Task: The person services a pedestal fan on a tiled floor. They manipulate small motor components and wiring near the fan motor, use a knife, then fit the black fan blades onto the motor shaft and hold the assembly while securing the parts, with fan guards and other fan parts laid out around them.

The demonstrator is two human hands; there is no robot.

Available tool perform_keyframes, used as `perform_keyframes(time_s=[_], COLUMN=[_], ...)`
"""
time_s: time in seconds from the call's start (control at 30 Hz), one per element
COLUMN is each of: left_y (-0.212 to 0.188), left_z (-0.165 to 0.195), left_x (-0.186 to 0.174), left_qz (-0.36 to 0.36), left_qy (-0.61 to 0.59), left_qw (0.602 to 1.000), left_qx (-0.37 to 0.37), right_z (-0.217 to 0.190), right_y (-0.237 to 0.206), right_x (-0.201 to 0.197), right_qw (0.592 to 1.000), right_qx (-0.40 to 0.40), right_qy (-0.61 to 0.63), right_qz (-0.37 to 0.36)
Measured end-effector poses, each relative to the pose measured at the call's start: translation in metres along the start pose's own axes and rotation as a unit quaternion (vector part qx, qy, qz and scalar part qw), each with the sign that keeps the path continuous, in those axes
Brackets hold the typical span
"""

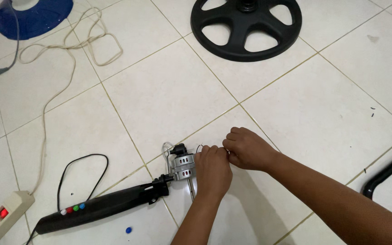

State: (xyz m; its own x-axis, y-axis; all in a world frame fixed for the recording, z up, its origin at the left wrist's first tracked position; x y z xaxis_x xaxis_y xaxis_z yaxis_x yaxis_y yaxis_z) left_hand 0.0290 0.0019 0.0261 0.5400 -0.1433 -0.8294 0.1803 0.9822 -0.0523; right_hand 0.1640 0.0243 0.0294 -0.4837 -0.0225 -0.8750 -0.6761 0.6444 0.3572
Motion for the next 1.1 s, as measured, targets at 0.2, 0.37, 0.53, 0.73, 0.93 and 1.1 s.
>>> perform_keyframes(time_s=[0.2,0.37,0.53,0.73,0.93,1.1], left_y=[0.005,0.007,0.012,0.006,0.002,0.005], left_z=[0.001,0.003,0.005,0.001,-0.010,-0.012], left_x=[0.008,0.012,0.010,0.002,-0.007,-0.008], left_qz=[0.007,0.018,0.039,0.039,0.028,0.020], left_qy=[-0.018,-0.017,-0.028,-0.066,-0.094,-0.121], left_qw=[1.000,0.999,0.999,0.997,0.994,0.990], left_qx=[-0.021,-0.022,-0.018,-0.030,-0.045,-0.069], right_z=[0.009,0.011,0.011,0.020,0.031,0.018], right_y=[-0.006,-0.008,-0.004,-0.021,-0.048,-0.075], right_x=[0.002,0.002,-0.005,-0.003,-0.002,0.021], right_qw=[0.999,0.998,0.996,0.938,0.843,0.856], right_qx=[0.039,0.060,0.089,0.303,0.435,0.440], right_qy=[0.015,0.001,0.004,0.167,0.314,0.077], right_qz=[0.017,0.021,0.024,0.003,0.033,-0.261])
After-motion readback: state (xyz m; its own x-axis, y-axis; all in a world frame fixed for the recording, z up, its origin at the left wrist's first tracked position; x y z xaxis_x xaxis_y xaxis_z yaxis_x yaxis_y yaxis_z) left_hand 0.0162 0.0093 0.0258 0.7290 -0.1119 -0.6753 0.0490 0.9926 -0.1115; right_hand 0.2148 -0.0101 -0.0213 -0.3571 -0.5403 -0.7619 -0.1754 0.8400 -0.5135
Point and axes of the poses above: each hand's wrist, its own y-axis towards the middle knuckle, its own x-axis out of the palm, z = x × y, the point moved 3 cm from there along y, towards the middle knuckle, and after that the axes turned 14 degrees about -x, right-handed, at the moved point
